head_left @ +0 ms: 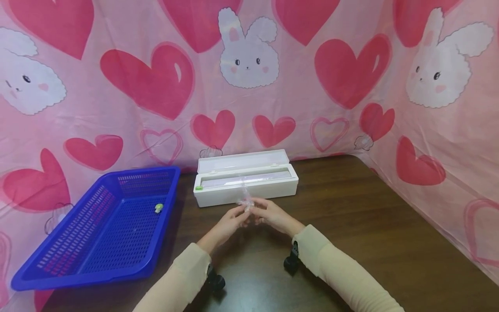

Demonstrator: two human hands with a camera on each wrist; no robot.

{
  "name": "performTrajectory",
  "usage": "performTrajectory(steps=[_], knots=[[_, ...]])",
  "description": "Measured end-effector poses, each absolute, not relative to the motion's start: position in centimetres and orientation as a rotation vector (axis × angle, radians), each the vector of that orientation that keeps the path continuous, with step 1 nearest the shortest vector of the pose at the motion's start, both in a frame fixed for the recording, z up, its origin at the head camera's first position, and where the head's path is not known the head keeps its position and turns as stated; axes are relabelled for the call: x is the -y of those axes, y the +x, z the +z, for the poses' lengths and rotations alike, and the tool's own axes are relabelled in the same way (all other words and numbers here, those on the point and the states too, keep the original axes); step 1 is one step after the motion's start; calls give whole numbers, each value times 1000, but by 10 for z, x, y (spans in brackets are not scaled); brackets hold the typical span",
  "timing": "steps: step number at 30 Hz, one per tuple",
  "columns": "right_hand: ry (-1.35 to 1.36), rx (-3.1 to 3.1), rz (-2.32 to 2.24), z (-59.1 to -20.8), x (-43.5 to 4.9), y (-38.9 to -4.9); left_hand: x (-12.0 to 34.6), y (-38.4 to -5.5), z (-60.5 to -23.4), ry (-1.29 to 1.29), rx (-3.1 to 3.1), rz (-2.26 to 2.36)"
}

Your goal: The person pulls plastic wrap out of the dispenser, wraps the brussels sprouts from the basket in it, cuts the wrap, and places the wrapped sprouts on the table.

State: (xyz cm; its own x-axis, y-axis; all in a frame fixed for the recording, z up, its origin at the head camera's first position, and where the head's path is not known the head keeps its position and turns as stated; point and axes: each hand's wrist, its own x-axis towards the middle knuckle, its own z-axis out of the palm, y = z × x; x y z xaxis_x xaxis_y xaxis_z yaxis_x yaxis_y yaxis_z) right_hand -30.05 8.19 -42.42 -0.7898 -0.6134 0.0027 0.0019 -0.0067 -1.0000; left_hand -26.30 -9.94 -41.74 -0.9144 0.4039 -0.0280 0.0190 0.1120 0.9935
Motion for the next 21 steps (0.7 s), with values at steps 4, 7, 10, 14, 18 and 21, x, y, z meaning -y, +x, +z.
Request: performTrajectory(steps=[4, 7, 10, 14, 18, 21], knots=[[-642, -1864, -1853, -423, -83, -301, 99, -264, -418, 398, -2119, 1866], [-663, -1877, -1864, -423, -83, -301, 99, -264, -419, 382, -2130, 1869], [-662, -1894, -1876, -423, -83, -301, 98, -264, -419, 382, -2140, 1877], [-646, -1911, -1892, -423, -83, -301, 98, -263, -418, 368, -2156, 1892], [-651, -1933, -1902, -423, -83, -301, 97, -264, -419, 360, -2154, 1921], [-673, -1956, -1905, -423, -83, -300, 96, -267, -421, 375, -2167, 1926]])
